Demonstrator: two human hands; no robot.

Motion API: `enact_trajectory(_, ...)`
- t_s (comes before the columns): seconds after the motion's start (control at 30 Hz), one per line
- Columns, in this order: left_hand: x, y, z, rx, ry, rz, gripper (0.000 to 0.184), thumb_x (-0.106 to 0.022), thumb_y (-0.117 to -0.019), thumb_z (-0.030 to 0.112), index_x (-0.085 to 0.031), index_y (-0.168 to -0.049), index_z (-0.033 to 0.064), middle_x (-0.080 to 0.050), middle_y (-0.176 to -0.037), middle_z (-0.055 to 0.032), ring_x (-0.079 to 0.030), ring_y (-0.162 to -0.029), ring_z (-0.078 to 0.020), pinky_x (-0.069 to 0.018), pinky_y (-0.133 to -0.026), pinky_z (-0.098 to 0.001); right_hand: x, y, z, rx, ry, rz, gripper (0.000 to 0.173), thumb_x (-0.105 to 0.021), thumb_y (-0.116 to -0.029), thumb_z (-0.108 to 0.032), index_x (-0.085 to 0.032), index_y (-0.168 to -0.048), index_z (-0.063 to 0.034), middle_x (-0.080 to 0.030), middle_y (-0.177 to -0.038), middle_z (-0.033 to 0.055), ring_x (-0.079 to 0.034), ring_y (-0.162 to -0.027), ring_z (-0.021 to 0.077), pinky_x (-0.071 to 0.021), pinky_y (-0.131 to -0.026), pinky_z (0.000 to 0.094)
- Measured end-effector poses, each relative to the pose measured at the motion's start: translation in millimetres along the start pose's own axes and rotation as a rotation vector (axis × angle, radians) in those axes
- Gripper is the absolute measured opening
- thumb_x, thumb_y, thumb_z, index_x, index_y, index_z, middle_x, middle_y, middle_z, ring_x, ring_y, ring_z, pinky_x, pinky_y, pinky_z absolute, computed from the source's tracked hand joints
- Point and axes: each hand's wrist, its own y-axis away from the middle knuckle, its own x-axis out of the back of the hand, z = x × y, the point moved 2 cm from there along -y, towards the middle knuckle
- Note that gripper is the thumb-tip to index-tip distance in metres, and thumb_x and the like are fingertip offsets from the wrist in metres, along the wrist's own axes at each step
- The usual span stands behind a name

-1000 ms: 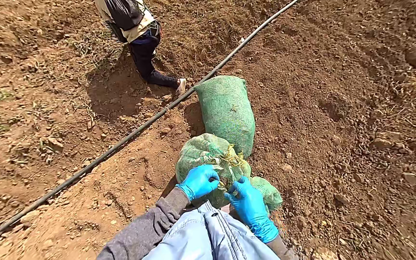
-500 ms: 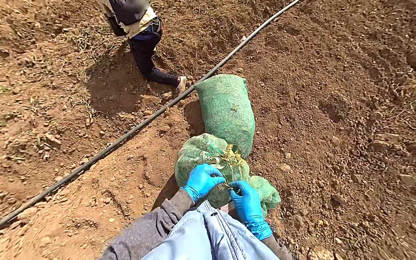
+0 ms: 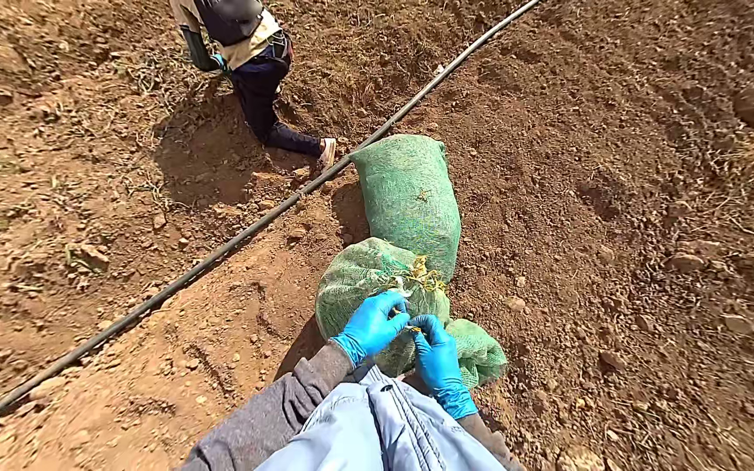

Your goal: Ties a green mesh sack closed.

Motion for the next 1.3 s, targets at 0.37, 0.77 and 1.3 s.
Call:
enact_trajectory(0.37, -13.5, -18.7, -26.9, 0.020, -0.010, -0.168, 0.032, -0.043, -0.1076, 0.015, -0.070, -0.125, 0.0135, -0.072, -0.122, -0.0052, -0.070, -0.108, -0.0154, -0.0548, -0.101, -0.0400, 11.1, -10.6, 13.5, -0.344, -0.211, -0.276, 0.026, -0.077, -0.0873, -0.019, -0.073, -0.111, -0.0082, -0.074, -0.094, 0.0042, -0.069, -0.076, 0.0132, -0.0576, -0.068, 0.0310)
enact_trajectory(0.77, -29.0, -10.5, -33.8, -0.237, -0.132, -0.182, 0.033, -0.039, -0.1089, 0.015, -0.066, -0.128, 0.0098, -0.069, -0.127, -0.0101, -0.063, -0.123, -0.0216, -0.0455, -0.111, -0.0428, 19.5, -12.9, 23.4, -0.384, -0.112, -0.177, 0.019, -0.080, -0.0839, -0.014, -0.075, -0.101, -0.0087, -0.074, -0.087, 0.0035, -0.068, -0.074, 0.0126, -0.0568, -0.068, 0.0314)
enact_trajectory(1.3, -43.3, -11.0, -27.0, 0.015, 0.069, -0.158, 0.044, -0.069, -0.0942, 0.036, -0.063, -0.134, 0.0184, -0.070, -0.125, -0.0072, -0.068, -0.112, -0.0183, -0.0539, -0.101, -0.0441, 17.8, -1.3, 0.5, -0.347, 0.339, -0.065, 0.011, -0.072, -0.0889, -0.022, -0.077, -0.098, -0.0190, -0.076, -0.090, -0.0026, -0.071, -0.086, 0.0125, -0.0572, -0.082, 0.0423)
